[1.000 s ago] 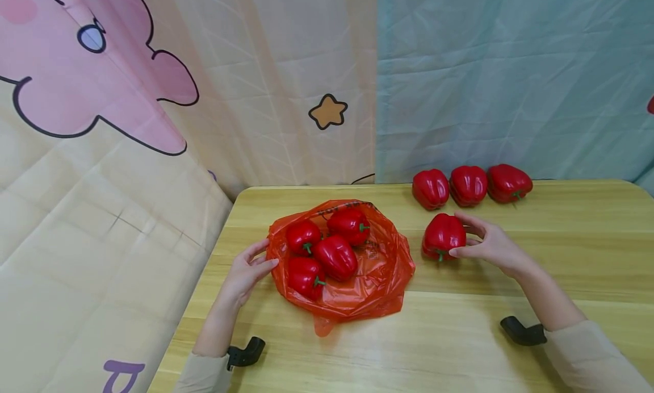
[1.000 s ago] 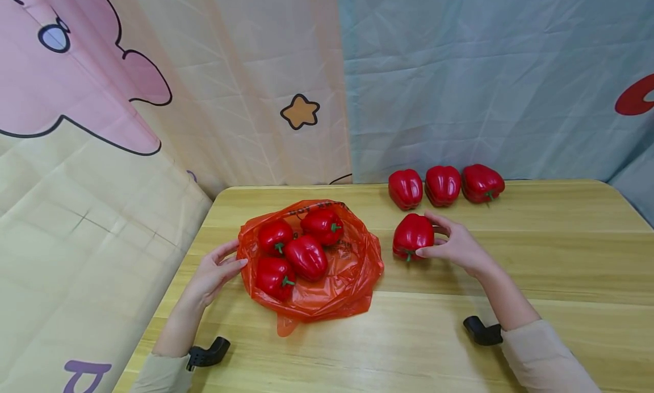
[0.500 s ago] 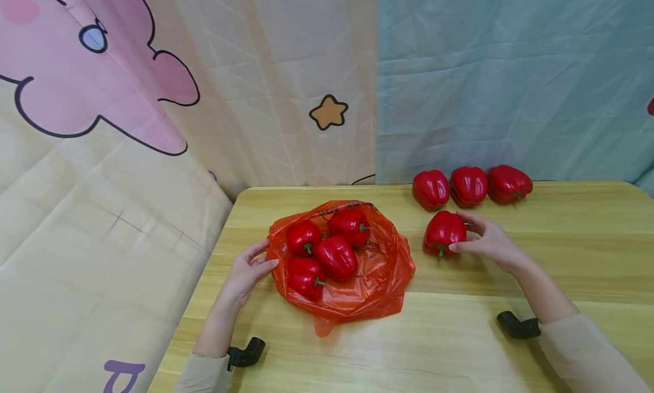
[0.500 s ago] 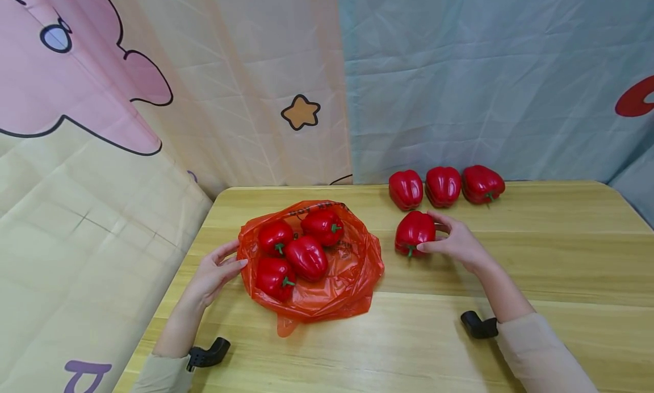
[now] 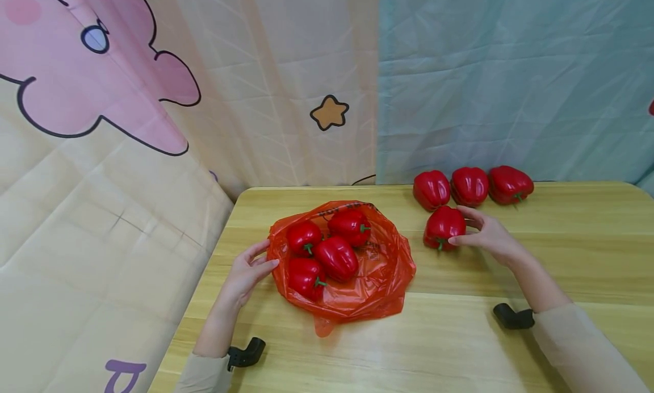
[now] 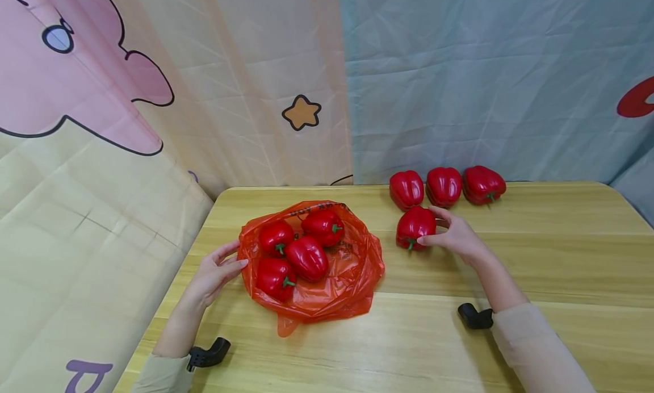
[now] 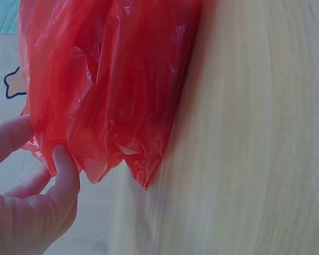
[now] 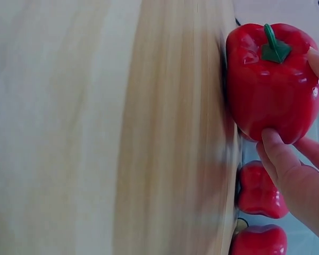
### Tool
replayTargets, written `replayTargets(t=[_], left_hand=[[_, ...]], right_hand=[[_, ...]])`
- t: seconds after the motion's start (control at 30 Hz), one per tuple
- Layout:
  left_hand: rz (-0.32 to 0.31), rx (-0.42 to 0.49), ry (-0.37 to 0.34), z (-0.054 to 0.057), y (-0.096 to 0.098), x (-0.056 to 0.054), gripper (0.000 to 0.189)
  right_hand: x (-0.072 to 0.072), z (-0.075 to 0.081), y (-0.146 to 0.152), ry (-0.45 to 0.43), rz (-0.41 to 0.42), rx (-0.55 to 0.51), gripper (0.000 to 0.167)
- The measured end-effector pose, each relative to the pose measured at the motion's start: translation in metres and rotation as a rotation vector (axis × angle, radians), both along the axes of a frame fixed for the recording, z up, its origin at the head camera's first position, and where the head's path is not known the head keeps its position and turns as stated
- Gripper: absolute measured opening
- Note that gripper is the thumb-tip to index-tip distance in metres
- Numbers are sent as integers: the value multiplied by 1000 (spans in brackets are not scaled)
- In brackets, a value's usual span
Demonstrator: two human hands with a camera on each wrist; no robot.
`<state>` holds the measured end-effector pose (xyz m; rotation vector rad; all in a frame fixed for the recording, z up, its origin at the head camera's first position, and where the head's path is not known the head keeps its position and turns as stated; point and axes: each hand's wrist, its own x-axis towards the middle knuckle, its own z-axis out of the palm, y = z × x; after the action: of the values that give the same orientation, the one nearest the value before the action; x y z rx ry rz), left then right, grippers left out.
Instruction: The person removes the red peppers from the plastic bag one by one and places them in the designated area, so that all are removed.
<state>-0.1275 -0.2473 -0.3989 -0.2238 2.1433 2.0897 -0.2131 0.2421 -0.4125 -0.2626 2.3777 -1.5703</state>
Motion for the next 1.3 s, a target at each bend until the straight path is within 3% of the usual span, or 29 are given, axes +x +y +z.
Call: replayTargets(t=[0.77,1.07,1.3], left_hand=[[6,-4,-5,-1,1,-1,58],[6,4,-8,0,1,-1,58],[7,9,-6,0,1,-1,59]], right_hand=[[-9,3,-1,-1,8,23,88],[-3,11,4,15,17,48,87],[-1,20,9,50,24,-4,83]])
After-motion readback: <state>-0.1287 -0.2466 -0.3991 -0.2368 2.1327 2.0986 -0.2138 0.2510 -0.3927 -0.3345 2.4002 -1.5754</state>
